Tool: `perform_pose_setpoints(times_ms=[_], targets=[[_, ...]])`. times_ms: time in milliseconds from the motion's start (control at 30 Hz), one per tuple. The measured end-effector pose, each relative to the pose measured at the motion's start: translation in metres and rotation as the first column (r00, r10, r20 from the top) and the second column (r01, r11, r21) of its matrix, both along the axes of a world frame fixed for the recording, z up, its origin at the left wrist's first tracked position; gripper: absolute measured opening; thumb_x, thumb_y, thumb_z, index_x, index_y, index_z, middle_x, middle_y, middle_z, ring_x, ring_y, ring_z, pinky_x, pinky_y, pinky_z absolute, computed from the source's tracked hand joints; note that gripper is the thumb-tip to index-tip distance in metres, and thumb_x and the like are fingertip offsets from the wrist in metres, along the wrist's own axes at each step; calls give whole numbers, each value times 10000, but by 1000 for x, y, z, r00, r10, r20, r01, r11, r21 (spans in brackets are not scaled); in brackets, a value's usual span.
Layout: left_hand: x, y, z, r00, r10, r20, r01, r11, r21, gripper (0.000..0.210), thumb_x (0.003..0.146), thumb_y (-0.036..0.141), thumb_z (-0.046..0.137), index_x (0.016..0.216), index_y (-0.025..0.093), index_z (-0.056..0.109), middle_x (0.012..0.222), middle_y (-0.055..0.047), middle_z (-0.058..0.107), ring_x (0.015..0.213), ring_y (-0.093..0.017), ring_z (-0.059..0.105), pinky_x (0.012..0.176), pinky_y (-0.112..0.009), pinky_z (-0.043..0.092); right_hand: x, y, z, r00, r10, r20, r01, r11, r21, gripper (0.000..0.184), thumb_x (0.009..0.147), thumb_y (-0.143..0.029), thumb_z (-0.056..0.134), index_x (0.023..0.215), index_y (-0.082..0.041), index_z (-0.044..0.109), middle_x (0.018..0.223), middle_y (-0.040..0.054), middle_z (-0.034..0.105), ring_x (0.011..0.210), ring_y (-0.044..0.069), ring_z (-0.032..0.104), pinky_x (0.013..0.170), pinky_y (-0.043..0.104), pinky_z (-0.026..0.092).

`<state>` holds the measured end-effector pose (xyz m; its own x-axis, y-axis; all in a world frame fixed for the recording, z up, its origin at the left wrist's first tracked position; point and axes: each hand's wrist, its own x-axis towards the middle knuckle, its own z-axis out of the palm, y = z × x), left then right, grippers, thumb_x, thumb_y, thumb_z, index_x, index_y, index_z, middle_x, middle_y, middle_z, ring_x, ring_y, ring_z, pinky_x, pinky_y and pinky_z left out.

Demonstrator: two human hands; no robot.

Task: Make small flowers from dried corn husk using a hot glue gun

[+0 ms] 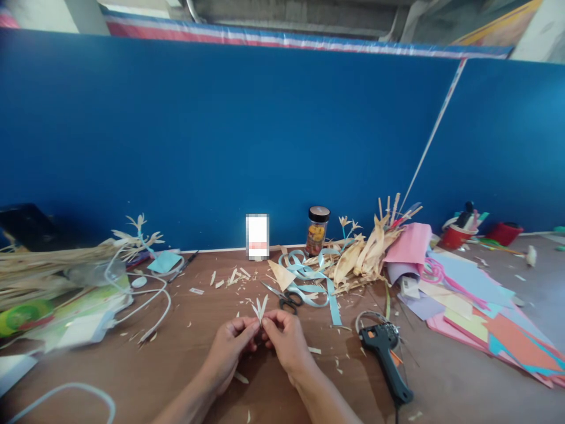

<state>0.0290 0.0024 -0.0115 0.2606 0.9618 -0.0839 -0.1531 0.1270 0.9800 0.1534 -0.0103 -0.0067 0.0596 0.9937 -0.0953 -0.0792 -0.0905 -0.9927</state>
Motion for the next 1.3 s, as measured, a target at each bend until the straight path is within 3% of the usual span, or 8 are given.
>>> perform_pose_setpoints(times_ms=[967,1300], targets=[[1,1,0,996,47,-76,-49,999,-20,204,701,306,572,666,107,597,551,9,555,455,-60,434,458,-166,329,1,0,-7,999,41,35,-41,999,-4,281,724,-398,538,783,-136,621,559,-9,556,491,85,481,448,172,356],[3,0,2,993,102,-60,-103,995,-4,187,667,281,594,571,132,532,490,36,507,432,-62,421,443,-164,322,-2,-2,1,998,56,23,-56,998,-22,311,707,-439,539,771,-139,593,562,-8,556,510,95,510,451,174,388]])
